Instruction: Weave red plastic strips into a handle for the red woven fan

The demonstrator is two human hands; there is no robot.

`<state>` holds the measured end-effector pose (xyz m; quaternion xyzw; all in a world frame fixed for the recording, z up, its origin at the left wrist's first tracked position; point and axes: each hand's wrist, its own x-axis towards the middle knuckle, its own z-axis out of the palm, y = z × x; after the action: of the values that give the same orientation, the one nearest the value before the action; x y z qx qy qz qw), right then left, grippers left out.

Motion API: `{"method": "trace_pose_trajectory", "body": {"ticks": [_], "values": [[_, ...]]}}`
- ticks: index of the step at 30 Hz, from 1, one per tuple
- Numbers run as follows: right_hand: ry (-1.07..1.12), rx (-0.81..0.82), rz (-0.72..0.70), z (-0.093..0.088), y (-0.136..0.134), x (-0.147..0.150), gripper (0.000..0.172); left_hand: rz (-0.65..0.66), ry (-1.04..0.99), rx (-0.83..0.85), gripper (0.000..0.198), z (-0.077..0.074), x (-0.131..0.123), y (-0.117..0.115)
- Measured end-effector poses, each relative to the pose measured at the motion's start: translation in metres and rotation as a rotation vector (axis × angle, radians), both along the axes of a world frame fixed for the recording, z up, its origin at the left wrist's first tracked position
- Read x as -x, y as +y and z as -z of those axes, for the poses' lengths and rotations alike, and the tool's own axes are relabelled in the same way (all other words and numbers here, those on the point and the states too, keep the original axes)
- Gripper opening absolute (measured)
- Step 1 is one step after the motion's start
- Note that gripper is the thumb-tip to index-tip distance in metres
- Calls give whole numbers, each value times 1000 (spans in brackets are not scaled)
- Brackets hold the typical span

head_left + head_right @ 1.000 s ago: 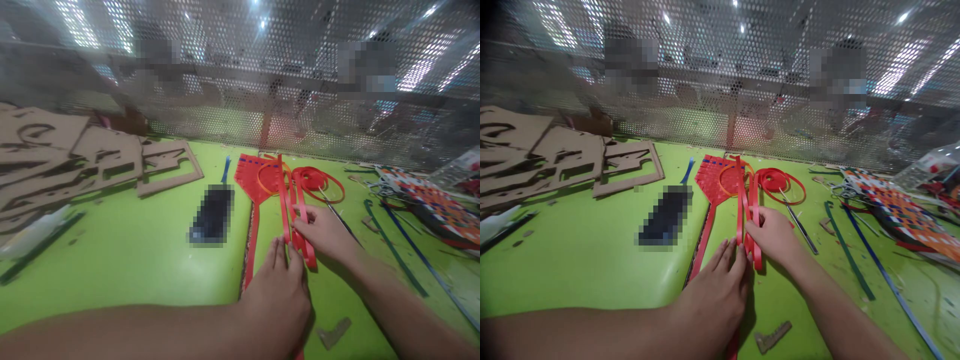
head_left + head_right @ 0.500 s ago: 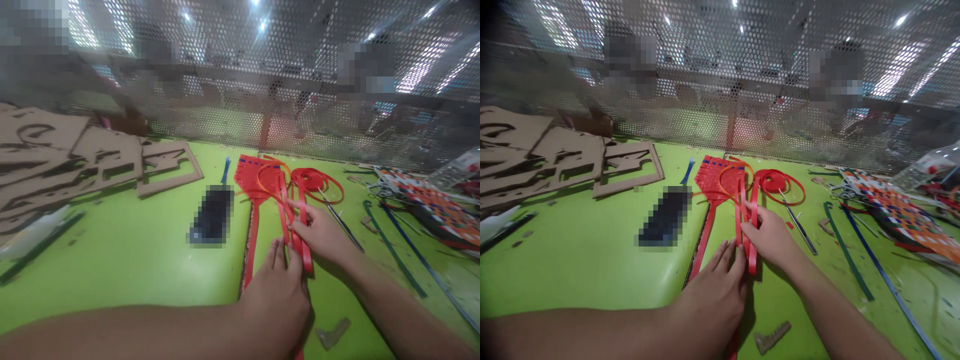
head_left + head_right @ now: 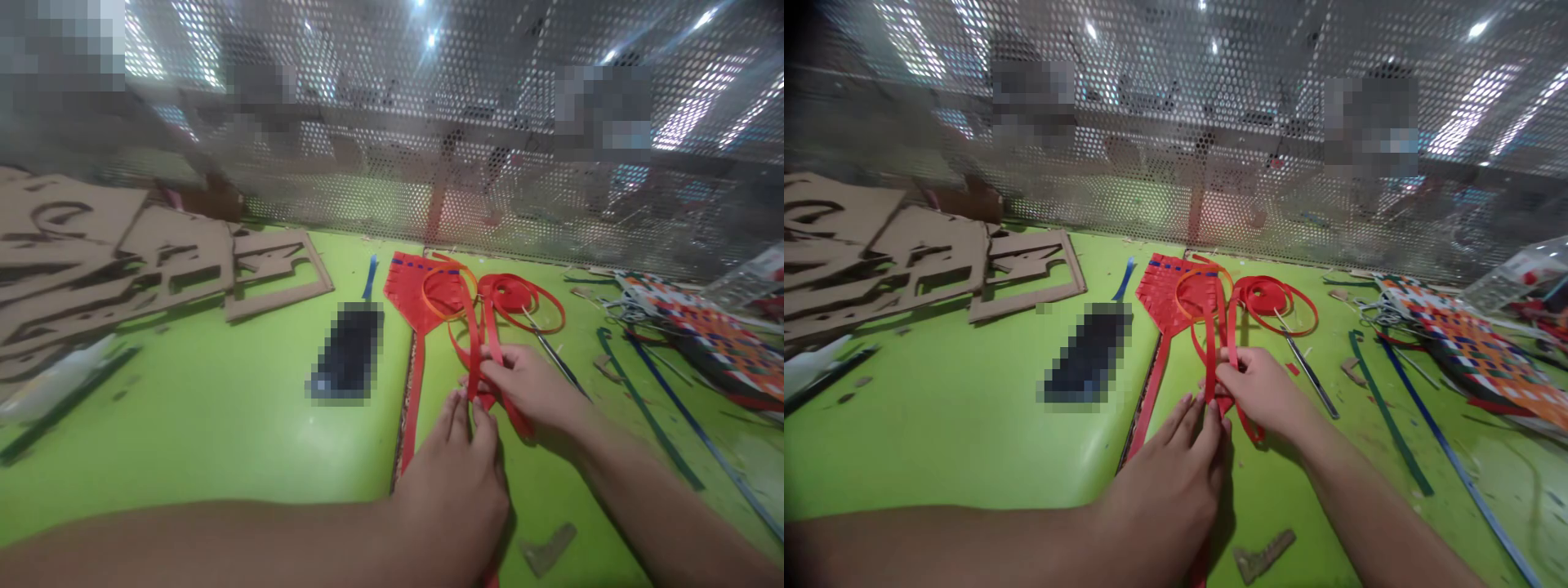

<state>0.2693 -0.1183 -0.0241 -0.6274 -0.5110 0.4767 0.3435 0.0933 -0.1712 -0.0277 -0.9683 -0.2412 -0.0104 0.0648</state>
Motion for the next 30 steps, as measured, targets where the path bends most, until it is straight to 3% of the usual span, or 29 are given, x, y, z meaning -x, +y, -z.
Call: {"method": "trace_pose_trajectory", "body": {"ticks": [8, 17, 20, 26, 30], "values": [[-304, -126, -83, -11, -6, 3, 17, 0, -18, -15, 51, 3, -1, -1], [-327, -159, -225, -17, -3, -6, 10, -9, -43, -70, 47, 4, -1, -1], [-291, -162, -278, -18, -6, -12, 18, -17, -61, -101, 47, 2, 0, -1], [-164, -122, -285, -13, -9, -19, 51, -36, -99, -107, 45, 1, 1, 0], [-230, -148, -228, -18, -10, -16, 53, -45, -124, -67, 45, 2, 2, 0]]}}
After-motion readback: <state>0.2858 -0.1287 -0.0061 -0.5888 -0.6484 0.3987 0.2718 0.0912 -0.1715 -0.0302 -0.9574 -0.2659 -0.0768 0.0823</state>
